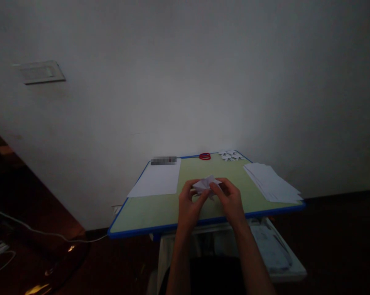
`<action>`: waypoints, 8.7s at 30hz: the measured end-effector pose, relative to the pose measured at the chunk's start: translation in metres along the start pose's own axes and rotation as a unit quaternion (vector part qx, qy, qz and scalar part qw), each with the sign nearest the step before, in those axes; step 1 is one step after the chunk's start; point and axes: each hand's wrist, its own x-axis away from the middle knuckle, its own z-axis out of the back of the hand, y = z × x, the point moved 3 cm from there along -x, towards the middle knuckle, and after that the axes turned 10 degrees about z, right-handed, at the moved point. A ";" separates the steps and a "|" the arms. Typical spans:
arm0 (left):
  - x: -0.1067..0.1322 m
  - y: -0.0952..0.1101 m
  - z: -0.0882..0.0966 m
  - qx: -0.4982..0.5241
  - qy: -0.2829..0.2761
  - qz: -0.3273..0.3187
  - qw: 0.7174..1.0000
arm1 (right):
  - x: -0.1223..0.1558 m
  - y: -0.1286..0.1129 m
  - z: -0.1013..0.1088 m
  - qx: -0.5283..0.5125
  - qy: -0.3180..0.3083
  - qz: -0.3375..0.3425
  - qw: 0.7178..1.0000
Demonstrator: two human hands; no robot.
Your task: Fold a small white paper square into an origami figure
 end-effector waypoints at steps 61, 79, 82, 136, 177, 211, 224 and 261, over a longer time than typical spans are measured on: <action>-0.001 -0.003 0.005 0.074 0.070 0.075 0.992 | 0.002 -0.012 0.001 -0.034 -0.085 0.094 0.991; -0.001 -0.002 0.004 0.014 0.065 0.076 0.995 | -0.001 -0.002 0.002 0.012 -0.028 0.047 0.998; -0.001 -0.003 0.003 0.017 0.049 0.070 0.996 | -0.001 0.002 0.001 0.002 -0.023 0.030 0.999; -0.003 -0.008 -0.001 0.015 -0.010 0.075 0.997 | 0.002 0.000 0.002 0.173 0.035 0.141 0.974; -0.002 -0.005 0.005 0.001 0.042 0.066 0.997 | -0.003 0.001 0.007 0.074 0.010 0.074 0.995; -0.001 -0.004 -0.001 0.028 -0.048 0.080 0.995 | 0.000 0.004 0.004 -0.003 0.024 0.027 0.999; 0.007 -0.003 -0.005 0.133 -0.167 0.138 0.967 | 0.001 0.003 0.004 -0.008 0.034 0.011 0.999; 0.001 -0.003 -0.004 0.195 -0.090 0.089 0.972 | 0.012 -0.013 -0.016 0.253 -0.100 0.264 0.925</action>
